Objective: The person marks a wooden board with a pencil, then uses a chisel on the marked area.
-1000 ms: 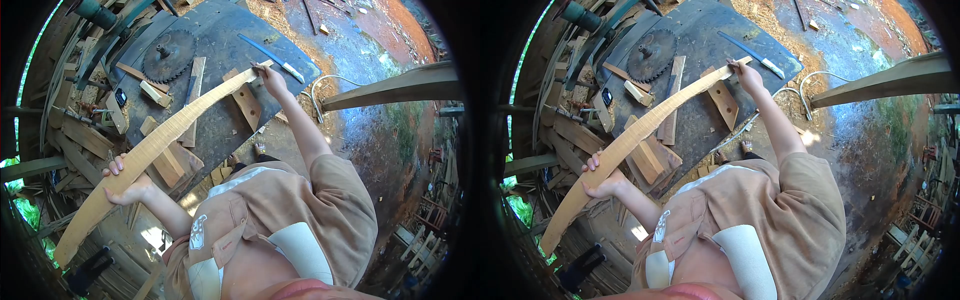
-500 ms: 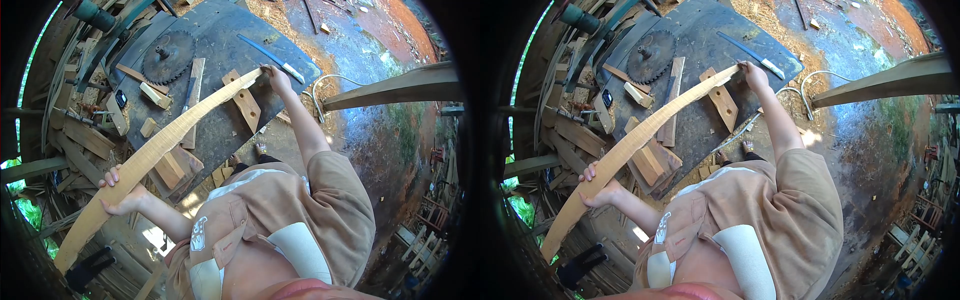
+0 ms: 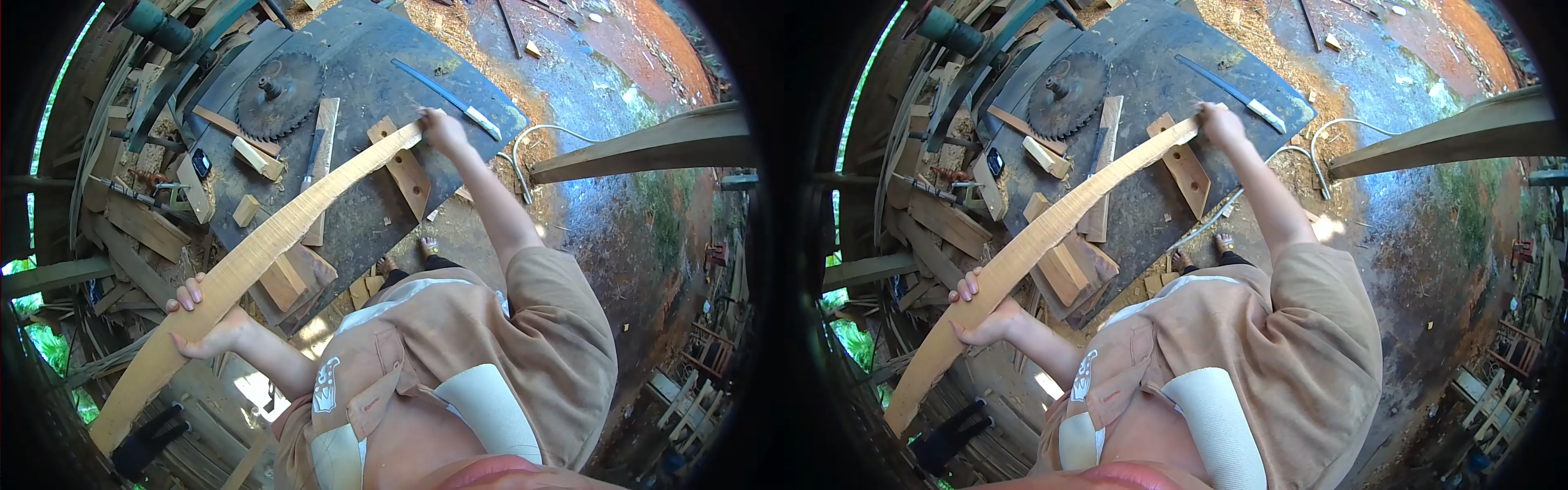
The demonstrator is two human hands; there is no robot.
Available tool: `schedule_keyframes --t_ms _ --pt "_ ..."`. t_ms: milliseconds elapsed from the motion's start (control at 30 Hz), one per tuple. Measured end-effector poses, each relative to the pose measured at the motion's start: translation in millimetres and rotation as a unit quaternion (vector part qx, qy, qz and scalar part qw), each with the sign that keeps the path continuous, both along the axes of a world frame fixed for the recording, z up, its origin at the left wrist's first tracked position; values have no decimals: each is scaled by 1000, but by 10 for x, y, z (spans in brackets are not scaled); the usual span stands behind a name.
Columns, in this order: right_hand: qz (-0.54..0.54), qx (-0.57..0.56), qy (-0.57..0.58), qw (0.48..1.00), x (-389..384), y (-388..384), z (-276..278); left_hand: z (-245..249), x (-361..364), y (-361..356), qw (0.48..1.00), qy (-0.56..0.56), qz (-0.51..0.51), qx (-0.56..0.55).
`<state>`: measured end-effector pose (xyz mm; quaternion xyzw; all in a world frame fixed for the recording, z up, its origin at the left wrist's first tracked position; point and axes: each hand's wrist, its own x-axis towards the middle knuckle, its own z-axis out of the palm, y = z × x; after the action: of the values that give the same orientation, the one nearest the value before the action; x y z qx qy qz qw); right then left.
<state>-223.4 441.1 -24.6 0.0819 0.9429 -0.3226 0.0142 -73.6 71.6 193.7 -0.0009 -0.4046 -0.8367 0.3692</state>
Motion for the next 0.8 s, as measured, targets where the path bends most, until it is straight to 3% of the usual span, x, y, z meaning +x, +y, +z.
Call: schedule_keyframes --t_ms 67,100,167,233,267,367,433,467,500,533,567,600,633,733,767,800 --pt "30 -41 41 998 159 -275 111 -3 -13 11 1000 -2 0 -1" --pt "57 -45 187 980 268 -353 81 6 -24 12 1000 -2 0 2" --pt "5 -77 148 986 343 -328 49 3 -38 8 1000 -5 1 4" --pt "-32 -36 22 999 190 -155 -22 -17 -58 38 1000 0 -11 -5" --pt "-71 4 21 997 151 -67 -64 -17 -55 41 1000 -1 -12 -5" --pt "-155 -24 8 988 -54 102 -244 -4 -68 61 1000 12 -24 2" --pt "-114 -38 45 992 -51 -73 -179 11 -82 76 1000 8 -17 -5" --pt "-62 -112 7 992 77 -251 112 7 -91 60 1000 7 -16 -5" --pt "-23 -74 3 997 169 -444 318 -3 -102 40 1000 8 -20 -2" --pt "27 -151 22 988 350 -600 577 -14 -101 31 1000 7 -23 1" --pt "43 -146 70 986 489 -764 645 -12 -98 32 1000 6 -22 2" --pt "89 -141 199 966 561 -871 587 0 -102 34 1000 5 -23 6" --pt "108 -137 235 956 586 -912 494 4 -112 37 1000 5 -24 10" --pt "70 -193 209 956 500 -721 461 -19 -125 109 1000 11 -27 0" --pt "20 -222 65 973 245 -520 3 -44 -120 122 1000 13 -24 -1" --pt "-19 -172 107 979 241 -392 67 -78 -106 128 1000 6 -19 2"
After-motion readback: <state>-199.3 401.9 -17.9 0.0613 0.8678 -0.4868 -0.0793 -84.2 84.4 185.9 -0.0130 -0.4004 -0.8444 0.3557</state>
